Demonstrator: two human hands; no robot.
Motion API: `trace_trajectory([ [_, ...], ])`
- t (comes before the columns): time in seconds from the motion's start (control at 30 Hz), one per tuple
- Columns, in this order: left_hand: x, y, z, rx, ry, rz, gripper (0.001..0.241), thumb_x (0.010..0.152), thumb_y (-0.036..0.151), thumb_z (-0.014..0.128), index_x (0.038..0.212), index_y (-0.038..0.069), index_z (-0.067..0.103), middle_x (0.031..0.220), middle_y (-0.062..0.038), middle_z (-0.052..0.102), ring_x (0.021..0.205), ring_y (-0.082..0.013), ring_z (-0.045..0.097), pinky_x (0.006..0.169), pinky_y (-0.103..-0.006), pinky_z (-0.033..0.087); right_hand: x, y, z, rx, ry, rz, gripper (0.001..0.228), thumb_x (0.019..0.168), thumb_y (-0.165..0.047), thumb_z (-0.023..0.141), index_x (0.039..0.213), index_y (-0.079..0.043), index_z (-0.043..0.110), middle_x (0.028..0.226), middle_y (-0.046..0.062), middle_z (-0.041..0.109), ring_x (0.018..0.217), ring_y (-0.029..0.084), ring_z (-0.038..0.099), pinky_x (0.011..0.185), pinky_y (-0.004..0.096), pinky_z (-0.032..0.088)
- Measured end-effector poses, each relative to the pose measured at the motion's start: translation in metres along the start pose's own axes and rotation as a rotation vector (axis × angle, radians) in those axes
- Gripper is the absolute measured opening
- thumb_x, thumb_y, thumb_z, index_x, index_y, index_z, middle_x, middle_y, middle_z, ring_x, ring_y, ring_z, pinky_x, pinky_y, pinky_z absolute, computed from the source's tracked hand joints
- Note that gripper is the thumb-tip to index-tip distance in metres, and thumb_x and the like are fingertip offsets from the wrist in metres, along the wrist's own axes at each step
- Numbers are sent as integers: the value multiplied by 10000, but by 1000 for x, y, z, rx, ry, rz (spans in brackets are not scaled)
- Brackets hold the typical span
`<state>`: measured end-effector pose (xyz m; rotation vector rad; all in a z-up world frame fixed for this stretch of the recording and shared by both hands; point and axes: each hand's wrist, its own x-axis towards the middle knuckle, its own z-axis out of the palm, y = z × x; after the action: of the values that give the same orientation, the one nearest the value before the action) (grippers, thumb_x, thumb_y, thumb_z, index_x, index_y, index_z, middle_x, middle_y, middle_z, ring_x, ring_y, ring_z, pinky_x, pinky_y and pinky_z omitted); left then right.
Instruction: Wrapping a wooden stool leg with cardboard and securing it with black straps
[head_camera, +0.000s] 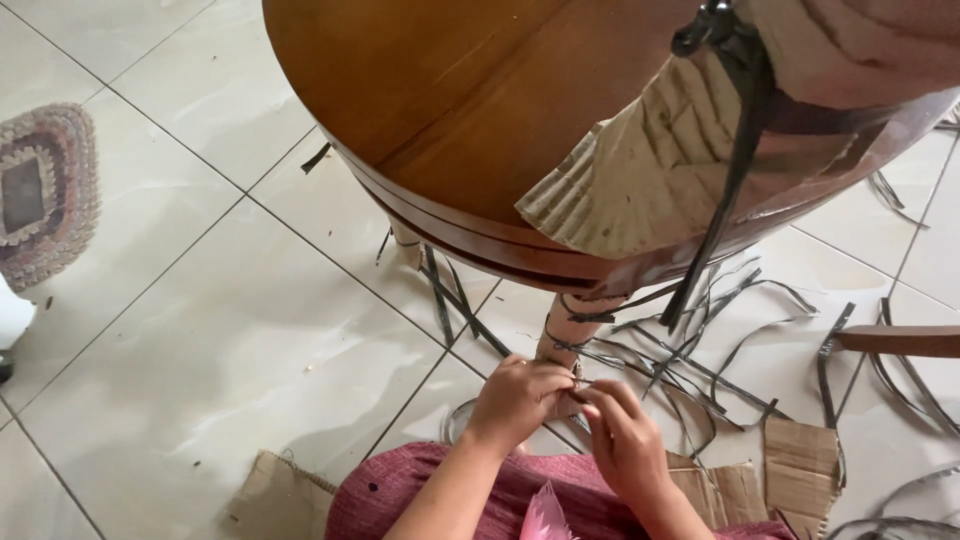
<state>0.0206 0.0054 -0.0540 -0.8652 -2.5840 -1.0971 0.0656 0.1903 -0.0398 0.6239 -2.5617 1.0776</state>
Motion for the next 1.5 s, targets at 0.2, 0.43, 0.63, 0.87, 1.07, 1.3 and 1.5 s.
trace_trajectory([
  [0.2, -4, -7, 6, 6, -33, -64, 223, 879, -19, 743, 998, 158, 810, 1053, 24, 808, 952, -157, 776, 883, -397, 515, 16, 4, 4, 141, 157, -21, 227, 967, 20, 596, 1177, -18, 673, 1149, 142, 689, 1056, 255, 712, 912, 342, 593],
  [0.43, -2, 1, -2, -32, -48, -140, 117, 979, 130, 680, 950, 162, 789, 949, 31, 814, 851, -156, 753, 928, -382, 462, 18, 10, 15, 253, 183, 8, 101, 889, 7, 721, 960, -51, 763, 885, 37, 747, 776, 134, 714, 693, 233, 595],
  [0.63, 0, 18, 0, 113, 73, -268, 12, 954, 152, 699, 956, 144, 708, 845, 12, 769, 744, -197, 712, 1003, -461, 377, 12, 15, 23, 187, 159, -5, 107, 940, 34, 633, 902, -43, 697, 809, 38, 671, 686, 146, 627, 598, 252, 513],
  [0.87, 2, 29, -4, 241, -39, -432, 148, 1010, 184, 597, 969, 184, 739, 960, 10, 774, 1152, -318, 571, 1010, -491, 281, 1, 28, 39, 68, 84, -139, 218, 958, 99, 528, 1056, 13, 703, 794, 99, 535, 658, 237, 503, 573, 350, 420],
  [1.07, 17, 33, -17, 125, -196, -726, 293, 1059, 367, 525, 1118, 94, 615, 1066, -74, 685, 1088, -307, 631, 1032, -527, 311, -11, 30, 53, -145, -15, -91, 427, 830, 208, 497, 1163, -1, 666, 824, 102, 454, 676, 266, 436, 571, 412, 415],
  [1.3, 2, 35, -24, -40, -53, -699, 247, 997, 270, 648, 1162, 98, 582, 1004, -30, 713, 983, -237, 638, 988, -469, 385, -2, 30, 45, -85, -114, 140, 153, 862, 64, 708, 997, -6, 731, 889, 81, 641, 675, 208, 614, 583, 325, 631],
  [1.5, 10, 51, -41, -442, -365, -1055, 291, 1021, 293, 596, 1248, 113, 567, 1171, -38, 714, 1085, -186, 699, 961, -297, 609, 1, 29, 33, 100, -73, 208, 145, 971, -31, 586, 1031, -93, 702, 827, 30, 562, 661, 216, 597, 532, 358, 462],
])
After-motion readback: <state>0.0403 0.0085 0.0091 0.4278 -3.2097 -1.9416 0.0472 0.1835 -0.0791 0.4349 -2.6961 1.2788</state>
